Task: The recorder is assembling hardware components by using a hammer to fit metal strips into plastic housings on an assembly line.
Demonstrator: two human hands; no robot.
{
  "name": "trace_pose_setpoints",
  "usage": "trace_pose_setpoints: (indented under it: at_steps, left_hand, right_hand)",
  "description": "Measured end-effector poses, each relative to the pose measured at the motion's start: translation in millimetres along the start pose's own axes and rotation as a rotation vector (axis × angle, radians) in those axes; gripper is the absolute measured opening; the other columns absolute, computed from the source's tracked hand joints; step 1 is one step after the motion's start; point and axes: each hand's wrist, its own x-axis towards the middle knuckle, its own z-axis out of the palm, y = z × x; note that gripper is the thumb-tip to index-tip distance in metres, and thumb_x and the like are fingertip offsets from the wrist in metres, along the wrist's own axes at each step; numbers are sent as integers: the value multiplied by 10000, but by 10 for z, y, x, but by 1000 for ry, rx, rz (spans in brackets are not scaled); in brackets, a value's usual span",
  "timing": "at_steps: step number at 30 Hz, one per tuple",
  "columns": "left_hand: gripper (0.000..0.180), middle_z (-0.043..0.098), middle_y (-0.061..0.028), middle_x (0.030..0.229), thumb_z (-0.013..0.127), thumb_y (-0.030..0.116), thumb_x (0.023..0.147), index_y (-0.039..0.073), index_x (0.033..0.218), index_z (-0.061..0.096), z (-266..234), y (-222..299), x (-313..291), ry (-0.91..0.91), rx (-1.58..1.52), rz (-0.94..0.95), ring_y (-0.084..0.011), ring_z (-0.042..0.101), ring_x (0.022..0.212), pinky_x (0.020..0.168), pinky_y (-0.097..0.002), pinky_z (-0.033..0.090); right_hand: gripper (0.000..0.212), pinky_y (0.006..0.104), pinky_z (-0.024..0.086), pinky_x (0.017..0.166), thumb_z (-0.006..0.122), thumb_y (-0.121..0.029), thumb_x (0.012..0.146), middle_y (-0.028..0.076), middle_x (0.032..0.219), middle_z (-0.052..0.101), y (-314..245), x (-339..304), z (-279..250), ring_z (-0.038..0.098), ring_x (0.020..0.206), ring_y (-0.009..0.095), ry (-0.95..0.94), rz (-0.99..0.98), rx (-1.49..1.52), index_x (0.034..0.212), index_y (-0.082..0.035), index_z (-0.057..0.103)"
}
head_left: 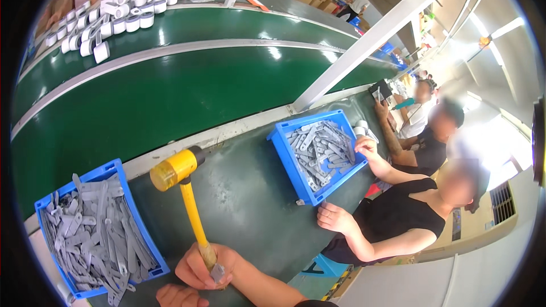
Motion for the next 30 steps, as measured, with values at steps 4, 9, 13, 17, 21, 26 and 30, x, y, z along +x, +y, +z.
trace_pose_setpoints:
  at_steps: [4, 9, 13, 17, 21, 26, 30]
  left_hand:
    - [175, 662, -100, 790, 617, 195, 1031, 52, 945, 563, -52, 0, 82, -17, -61, -24, -297, 627, 635, 552, -400, 493]
    - [188, 653, -97, 780, 605, 198, 1039, 52, 928, 563, -99, -5, 77, -3, -87, -15, -295, 624, 621, 545, -398, 492]
    - [214, 650, -92, 779, 599, 212, 1044, 55, 904, 562, -85, -1, 104, -3, -108, -25, -291, 622, 623, 548, -397, 493]
    - [217, 652, -87, 784, 593, 213, 1043, 58, 894, 565, -116, -20, 68, -38, -107, -48, -289, 624, 631, 550, -398, 493]
    - [236, 657, -81, 792, 590, 205, 1036, 63, 848, 573, -93, -14, 64, -43, -114, -73, -284, 630, 640, 553, -401, 494]
    - [256, 662, -74, 794, 583, 209, 1036, 69, 822, 574, -81, -14, 47, -31, -83, -35, -281, 637, 644, 555, -403, 496]
    - [240, 667, -82, 804, 577, 221, 1049, 68, 864, 577, -92, -7, 53, -46, -65, -36, -283, 640, 644, 550, -402, 499]
  right_hand:
    - [155, 180, 410, 329, 775, -66, 865, 165, 783, 577, 17, -14, -8, 472, 409, 76, -41, -38, 28, 869, 68, 699]
    - [150, 206, 377, 301, 721, 89, 820, 203, 859, 514, 67, 3, -115, 418, 354, 90, -141, -63, 130, 919, 138, 620]
    - [146, 210, 375, 296, 727, 84, 814, 208, 850, 520, 104, 38, -113, 420, 352, 96, -163, -89, 133, 900, 137, 622]
    - [148, 213, 371, 292, 736, 62, 820, 213, 856, 530, 102, 7, -165, 418, 350, 94, -117, -49, 124, 896, 130, 630]
    - [148, 212, 370, 293, 746, 44, 827, 210, 852, 536, 126, -81, -193, 424, 351, 91, -21, -16, 181, 893, 120, 637]
    - [156, 204, 365, 297, 765, 24, 827, 200, 833, 545, 139, -44, -181, 435, 356, 84, -41, -46, 157, 888, 104, 647]
    - [154, 201, 364, 298, 768, 22, 822, 200, 830, 548, 152, -38, -220, 434, 356, 82, -40, -31, 161, 884, 101, 651]
